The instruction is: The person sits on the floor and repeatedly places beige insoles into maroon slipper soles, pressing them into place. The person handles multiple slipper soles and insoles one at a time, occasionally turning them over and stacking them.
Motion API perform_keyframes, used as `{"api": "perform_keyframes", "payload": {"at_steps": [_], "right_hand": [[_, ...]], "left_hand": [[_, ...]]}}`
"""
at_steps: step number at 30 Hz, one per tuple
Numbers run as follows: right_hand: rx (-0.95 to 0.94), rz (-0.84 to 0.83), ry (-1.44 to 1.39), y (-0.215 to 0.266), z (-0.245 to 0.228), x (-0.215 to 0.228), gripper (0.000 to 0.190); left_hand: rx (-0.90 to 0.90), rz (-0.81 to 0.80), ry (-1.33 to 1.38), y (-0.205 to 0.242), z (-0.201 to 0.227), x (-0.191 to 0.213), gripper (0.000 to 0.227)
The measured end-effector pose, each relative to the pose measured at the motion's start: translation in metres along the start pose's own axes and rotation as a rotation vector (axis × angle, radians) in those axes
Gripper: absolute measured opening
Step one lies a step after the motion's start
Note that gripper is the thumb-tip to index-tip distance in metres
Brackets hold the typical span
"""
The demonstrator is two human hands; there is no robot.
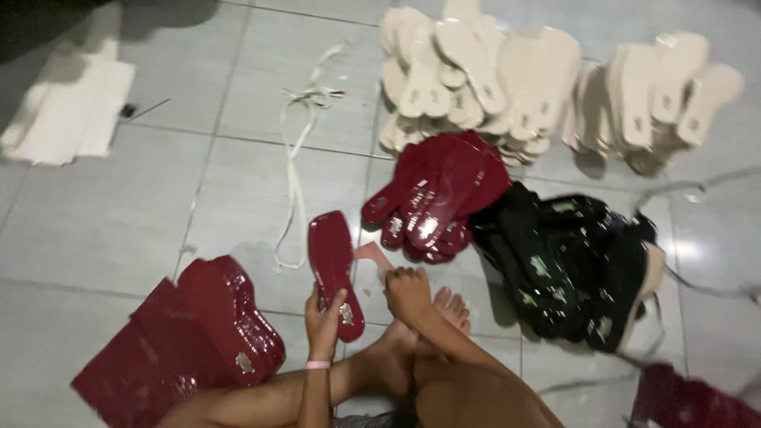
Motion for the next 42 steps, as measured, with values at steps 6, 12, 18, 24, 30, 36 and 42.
{"api": "perform_keyframes", "payload": {"at_steps": [6, 12, 18, 24, 30, 36, 42], "right_hand": [[-0.047, 0.086, 0.077, -0.014, 0.025, -0.041, 0.020], [0.082, 0.032, 0.158, -0.014, 0.032, -0.034, 0.013], [0.001, 0.145, -0.212, 0.013, 0.023, 0.042, 0.027], [-0.284, 0.012, -1.037, 0.012, 0.003, 0.052, 0.033], [-0.162, -0.073, -1.224, 0.002, -0.008, 0.009, 0.030], [-0.009, 0.073, -1.113, -0.006, 0.014, -0.021, 0.018], [-0.138, 0.003, -1.191, -0.006, 0.019, 0.009, 0.032]], "left_hand": [[0.003, 0.119, -0.135, -0.023, -0.026, 0.006, 0.064], [0.093, -0.221, 0.064, -0.058, -0.016, -0.032, 0.063], [0.042, -0.348, 0.046, -0.079, 0.026, -0.062, 0.068], [0.014, -0.452, -0.006, -0.079, 0.038, -0.076, 0.074], [-0.019, -0.430, -0.024, -0.080, 0.034, -0.029, 0.082], [-0.045, -0.419, 0.049, -0.012, -0.013, 0.001, 0.090], [-0.060, -0.272, -0.063, 0.012, 0.020, -0.006, 0.100]]}}
Point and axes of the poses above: each hand's wrist, its own y-axis away from the middle knuckle, its own x-axis out of the back of the hand, z = x × y, the point moved 3 cm from there along -y, towards the middle knuckle, and after that the axes turned 8 degrees about -y, right-handed, at the moved point
